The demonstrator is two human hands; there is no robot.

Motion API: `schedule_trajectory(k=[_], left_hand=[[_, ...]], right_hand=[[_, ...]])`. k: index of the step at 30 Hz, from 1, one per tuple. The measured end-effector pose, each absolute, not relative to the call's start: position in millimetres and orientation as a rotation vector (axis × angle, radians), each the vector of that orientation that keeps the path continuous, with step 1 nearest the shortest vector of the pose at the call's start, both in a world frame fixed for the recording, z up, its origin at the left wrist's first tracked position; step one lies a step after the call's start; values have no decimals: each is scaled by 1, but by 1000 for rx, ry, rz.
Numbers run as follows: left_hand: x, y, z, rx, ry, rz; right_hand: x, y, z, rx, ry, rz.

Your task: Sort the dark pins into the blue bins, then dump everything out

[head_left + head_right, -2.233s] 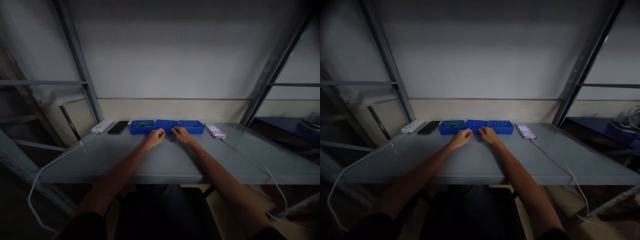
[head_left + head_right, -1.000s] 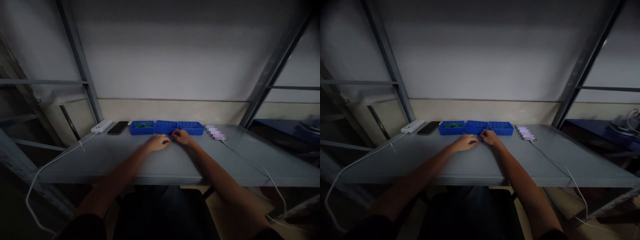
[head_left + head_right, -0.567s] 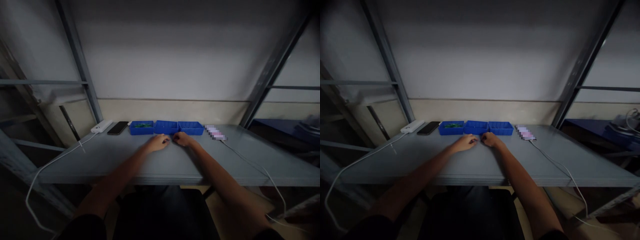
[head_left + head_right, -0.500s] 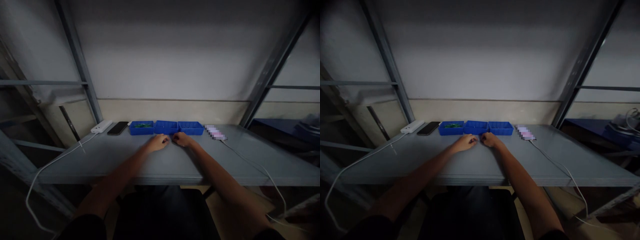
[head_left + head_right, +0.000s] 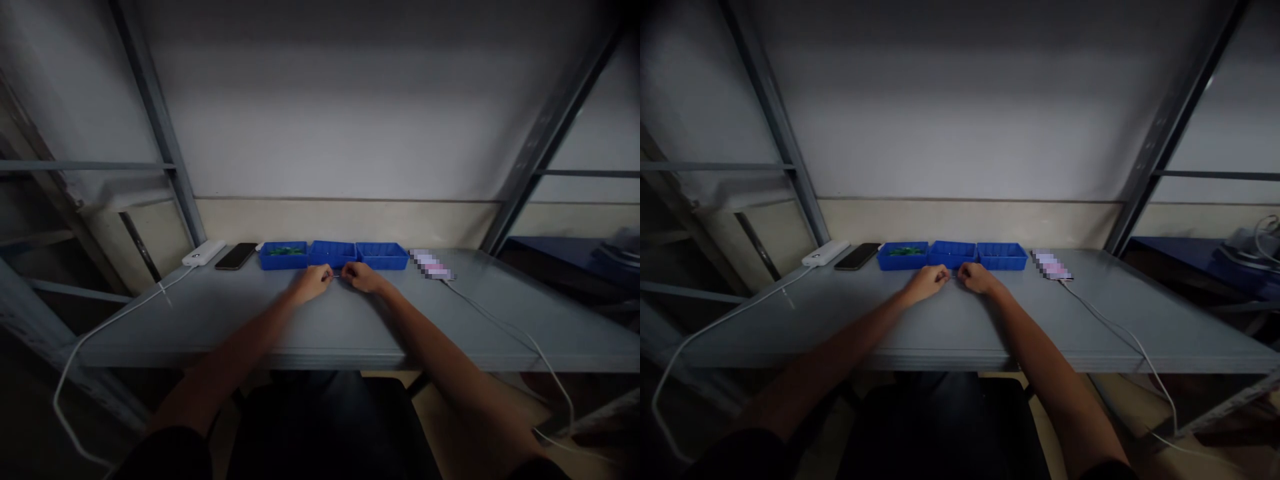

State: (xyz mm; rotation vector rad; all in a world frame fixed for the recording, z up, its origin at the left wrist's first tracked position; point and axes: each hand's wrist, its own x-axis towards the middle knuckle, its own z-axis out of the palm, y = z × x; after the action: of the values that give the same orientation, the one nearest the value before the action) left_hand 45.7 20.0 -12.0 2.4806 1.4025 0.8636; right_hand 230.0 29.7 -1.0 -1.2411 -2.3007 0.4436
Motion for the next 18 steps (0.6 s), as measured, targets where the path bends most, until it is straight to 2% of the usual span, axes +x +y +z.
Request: schedule_trajectory(k=[18], left_hand=[[43, 20, -11, 2441, 1483, 935]], right_hand=[[225, 25, 4, -1269, -2311, 315]])
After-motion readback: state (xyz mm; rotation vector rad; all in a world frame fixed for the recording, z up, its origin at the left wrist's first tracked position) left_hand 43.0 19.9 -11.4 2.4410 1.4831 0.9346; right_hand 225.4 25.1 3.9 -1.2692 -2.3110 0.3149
